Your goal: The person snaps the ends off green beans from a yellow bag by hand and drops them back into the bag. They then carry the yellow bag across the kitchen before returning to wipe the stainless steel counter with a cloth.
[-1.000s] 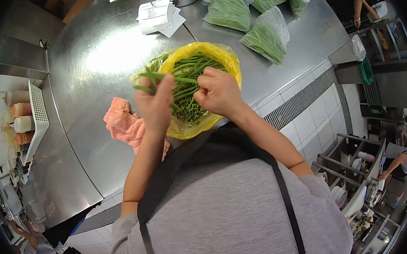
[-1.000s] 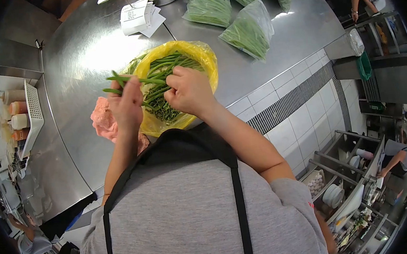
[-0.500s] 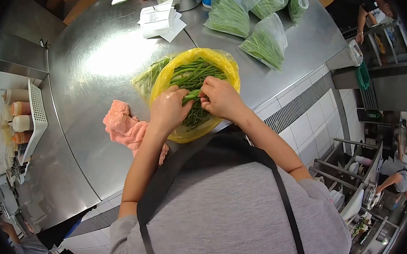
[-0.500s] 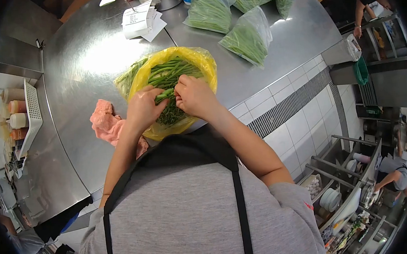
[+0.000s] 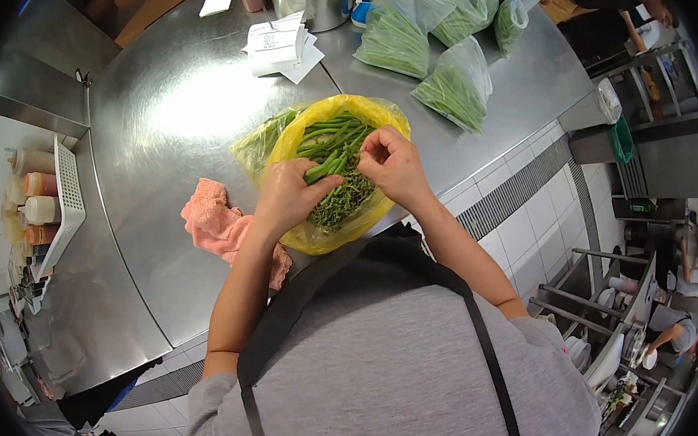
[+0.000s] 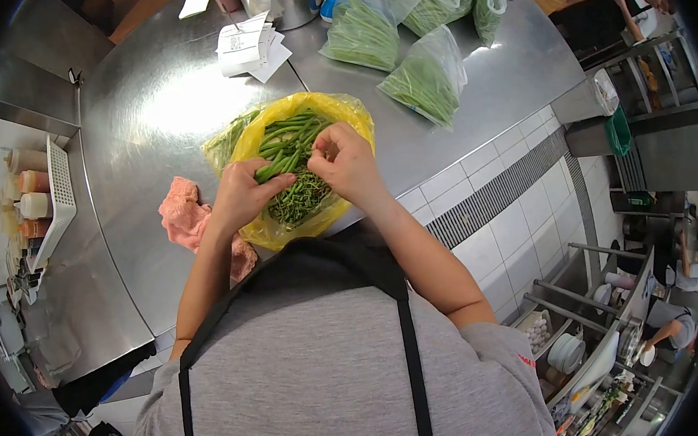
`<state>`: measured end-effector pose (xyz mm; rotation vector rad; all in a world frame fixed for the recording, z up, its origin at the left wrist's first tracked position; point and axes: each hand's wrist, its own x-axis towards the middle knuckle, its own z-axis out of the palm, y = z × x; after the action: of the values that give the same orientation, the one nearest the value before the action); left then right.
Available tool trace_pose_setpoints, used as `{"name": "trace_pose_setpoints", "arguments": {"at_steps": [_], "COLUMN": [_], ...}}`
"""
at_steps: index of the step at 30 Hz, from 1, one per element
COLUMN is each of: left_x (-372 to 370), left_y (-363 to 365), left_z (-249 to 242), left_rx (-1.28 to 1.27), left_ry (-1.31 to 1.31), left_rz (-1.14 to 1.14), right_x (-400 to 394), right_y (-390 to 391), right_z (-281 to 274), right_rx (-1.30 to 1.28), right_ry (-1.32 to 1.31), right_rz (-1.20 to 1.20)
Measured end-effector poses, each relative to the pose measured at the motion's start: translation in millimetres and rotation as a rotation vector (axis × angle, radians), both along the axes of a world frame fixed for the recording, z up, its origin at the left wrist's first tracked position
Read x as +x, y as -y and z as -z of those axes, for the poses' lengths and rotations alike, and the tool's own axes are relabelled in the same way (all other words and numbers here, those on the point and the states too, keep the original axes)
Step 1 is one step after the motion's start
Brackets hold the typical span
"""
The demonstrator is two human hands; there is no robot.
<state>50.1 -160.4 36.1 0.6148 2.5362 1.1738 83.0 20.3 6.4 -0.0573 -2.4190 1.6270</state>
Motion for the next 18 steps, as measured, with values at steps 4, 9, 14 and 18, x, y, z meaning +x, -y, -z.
{"name": "trace_pose_setpoints", "arguments": {"at_steps": [4,9,14,18], "left_x": [-4,-2,0,-1], "left_y": [15,15,12,15], "left_z": [4,-6,-10,-11], "left_rx": [0.056,0.024,0.048,0.049], "left_ry": [0.161,0.158,0.079,0.114], "left_rz": [-0.029,-0.002,0.051,0.082], "right_x": [5,8,4,6], "right_y": [-13,-22,-30,-28], "right_z": [-8,-21,-16,-18], "right_rx": [0.123,0.425,0.752,0.816], "right_ry": [-0.043,-0.287,-0.396,-0.413], "right_rz": [-0.094,-0.103,-0.195,-0.269]}}
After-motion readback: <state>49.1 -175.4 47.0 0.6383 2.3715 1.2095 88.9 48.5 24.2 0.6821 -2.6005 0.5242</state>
